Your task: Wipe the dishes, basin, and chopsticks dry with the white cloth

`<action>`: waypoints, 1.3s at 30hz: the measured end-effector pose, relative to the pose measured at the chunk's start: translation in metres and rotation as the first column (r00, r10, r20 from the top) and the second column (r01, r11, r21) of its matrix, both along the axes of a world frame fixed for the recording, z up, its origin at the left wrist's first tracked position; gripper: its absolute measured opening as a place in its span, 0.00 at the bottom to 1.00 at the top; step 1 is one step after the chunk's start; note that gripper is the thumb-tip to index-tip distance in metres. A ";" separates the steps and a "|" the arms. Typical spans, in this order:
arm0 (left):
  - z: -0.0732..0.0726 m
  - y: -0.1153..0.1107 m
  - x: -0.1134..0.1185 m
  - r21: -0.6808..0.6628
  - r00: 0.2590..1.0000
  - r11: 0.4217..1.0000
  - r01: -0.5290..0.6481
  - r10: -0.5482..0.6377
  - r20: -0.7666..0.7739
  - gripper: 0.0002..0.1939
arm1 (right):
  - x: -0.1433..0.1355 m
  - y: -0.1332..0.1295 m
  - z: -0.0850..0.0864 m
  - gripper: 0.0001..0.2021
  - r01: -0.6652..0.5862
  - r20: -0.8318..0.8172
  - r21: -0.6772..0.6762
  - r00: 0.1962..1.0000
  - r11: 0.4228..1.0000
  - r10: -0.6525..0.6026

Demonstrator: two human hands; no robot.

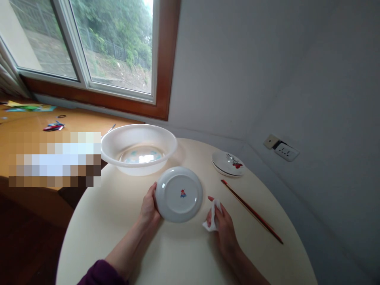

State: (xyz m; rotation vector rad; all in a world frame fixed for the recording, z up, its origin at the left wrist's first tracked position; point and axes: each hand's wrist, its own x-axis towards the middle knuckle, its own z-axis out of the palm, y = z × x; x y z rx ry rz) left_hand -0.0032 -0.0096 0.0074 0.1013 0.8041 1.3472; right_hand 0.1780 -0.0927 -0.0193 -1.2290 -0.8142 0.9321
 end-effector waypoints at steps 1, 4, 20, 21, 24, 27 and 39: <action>0.001 0.000 0.000 0.002 1.000 1.000 0.013 -0.013 0.008 0.05 | 0.002 0.002 0.001 0.25 -0.038 -0.097 -0.023 0.995 0.999 0.036; 0.004 -0.002 0.000 0.017 0.998 0.998 0.055 -0.055 0.038 0.06 | 0.002 0.004 0.003 0.29 -0.221 -0.228 -0.094 0.954 0.971 0.195; 0.013 -0.007 0.000 0.043 0.992 0.997 0.069 -0.073 0.103 0.10 | -0.017 -0.022 0.012 0.17 -0.312 0.241 -0.061 0.917 0.948 0.317; 0.012 -0.007 0.000 0.048 0.991 0.996 0.071 -0.076 0.112 0.10 | -0.018 -0.024 0.012 0.15 -0.321 0.296 -0.043 0.901 0.946 0.319; 0.005 -0.006 -0.001 0.091 0.986 0.993 0.069 -0.082 0.147 0.13 | -0.017 -0.030 0.010 0.08 -0.383 0.514 0.037 0.800 0.923 0.311; -0.011 0.000 -0.006 0.246 0.971 0.965 0.085 -0.136 0.198 0.18 | -0.014 -0.033 0.007 0.05 -0.449 0.741 0.173 0.646 0.876 0.185; -0.008 -0.001 -0.013 0.282 0.906 0.925 0.253 -0.329 0.267 0.12 | 0.002 -0.022 0.008 0.07 -0.583 0.937 0.313 0.318 0.750 -0.143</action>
